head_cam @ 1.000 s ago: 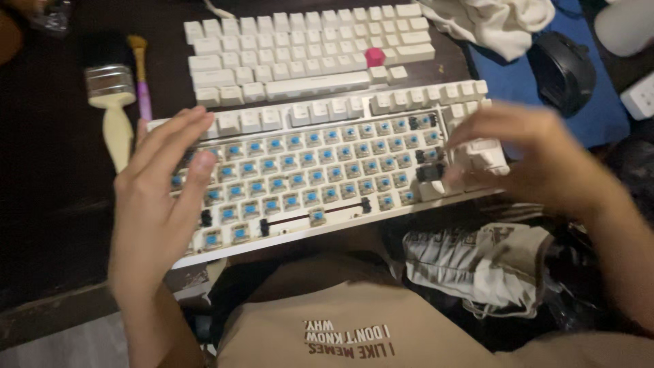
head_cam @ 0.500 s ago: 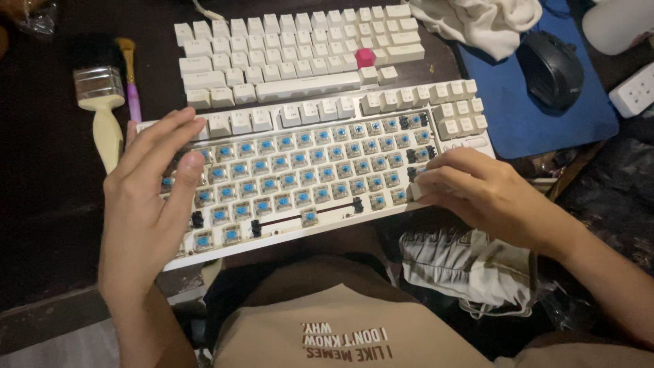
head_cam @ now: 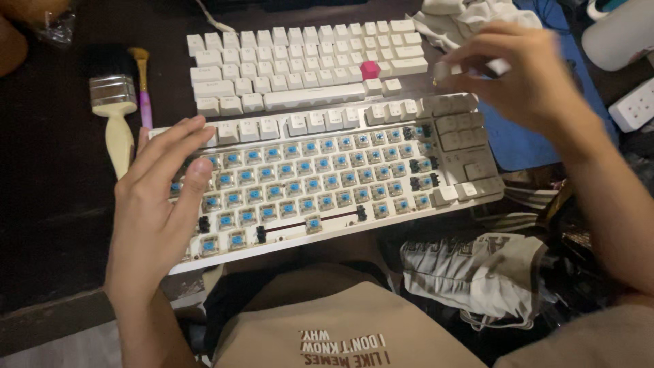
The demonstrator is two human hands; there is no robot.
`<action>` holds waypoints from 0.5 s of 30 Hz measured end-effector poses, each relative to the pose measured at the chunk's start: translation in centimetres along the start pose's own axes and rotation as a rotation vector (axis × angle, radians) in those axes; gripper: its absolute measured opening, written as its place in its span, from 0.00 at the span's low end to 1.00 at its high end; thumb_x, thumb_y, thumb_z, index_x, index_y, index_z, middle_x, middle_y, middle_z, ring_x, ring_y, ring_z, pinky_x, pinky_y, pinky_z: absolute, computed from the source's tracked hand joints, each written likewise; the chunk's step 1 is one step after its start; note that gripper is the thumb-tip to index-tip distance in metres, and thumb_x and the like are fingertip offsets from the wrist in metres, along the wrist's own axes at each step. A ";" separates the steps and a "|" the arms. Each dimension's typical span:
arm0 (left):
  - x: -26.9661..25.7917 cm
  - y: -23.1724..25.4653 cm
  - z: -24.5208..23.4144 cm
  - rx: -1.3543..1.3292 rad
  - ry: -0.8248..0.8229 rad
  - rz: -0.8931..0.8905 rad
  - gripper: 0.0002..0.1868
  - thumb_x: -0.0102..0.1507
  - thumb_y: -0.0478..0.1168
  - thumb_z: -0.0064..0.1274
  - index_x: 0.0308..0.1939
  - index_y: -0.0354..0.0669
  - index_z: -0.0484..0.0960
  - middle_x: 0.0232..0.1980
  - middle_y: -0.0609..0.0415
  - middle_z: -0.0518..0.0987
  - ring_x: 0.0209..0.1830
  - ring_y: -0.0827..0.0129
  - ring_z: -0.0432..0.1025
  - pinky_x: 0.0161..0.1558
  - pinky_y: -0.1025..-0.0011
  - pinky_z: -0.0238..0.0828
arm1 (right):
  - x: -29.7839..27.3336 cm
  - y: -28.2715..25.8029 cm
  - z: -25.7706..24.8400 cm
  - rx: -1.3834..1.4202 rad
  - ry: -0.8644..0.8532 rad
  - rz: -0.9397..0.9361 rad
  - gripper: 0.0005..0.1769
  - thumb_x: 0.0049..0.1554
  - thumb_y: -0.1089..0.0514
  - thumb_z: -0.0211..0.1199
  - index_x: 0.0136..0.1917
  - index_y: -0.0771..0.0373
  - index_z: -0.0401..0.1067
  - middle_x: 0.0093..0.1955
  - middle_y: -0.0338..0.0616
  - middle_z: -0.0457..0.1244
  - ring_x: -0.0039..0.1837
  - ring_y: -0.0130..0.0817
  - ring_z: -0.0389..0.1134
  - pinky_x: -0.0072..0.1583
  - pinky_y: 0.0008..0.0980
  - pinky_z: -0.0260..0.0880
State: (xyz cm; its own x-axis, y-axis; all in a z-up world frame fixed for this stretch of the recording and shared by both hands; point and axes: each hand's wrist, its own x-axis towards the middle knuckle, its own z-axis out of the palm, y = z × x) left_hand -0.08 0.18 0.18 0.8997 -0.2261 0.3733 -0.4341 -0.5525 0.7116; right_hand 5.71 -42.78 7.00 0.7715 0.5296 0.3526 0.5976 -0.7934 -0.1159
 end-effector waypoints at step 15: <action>-0.2 -0.5 0.1 0.040 -0.016 -0.019 0.18 0.75 0.43 0.45 0.62 0.37 0.81 0.67 0.45 0.78 0.72 0.51 0.69 0.80 0.45 0.44 | 0.7 2.8 3.7 0.058 -0.144 0.007 0.10 0.57 0.66 0.74 0.53 0.64 0.80 0.51 0.46 0.71 0.50 0.36 0.73 0.52 0.32 0.74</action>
State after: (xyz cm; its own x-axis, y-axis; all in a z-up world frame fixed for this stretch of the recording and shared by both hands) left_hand 0.01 0.44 -0.30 0.9086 -0.2275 0.3502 -0.4149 -0.5883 0.6941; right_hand 8.71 -43.54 3.52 0.7967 0.5646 0.2155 0.6002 -0.7809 -0.1732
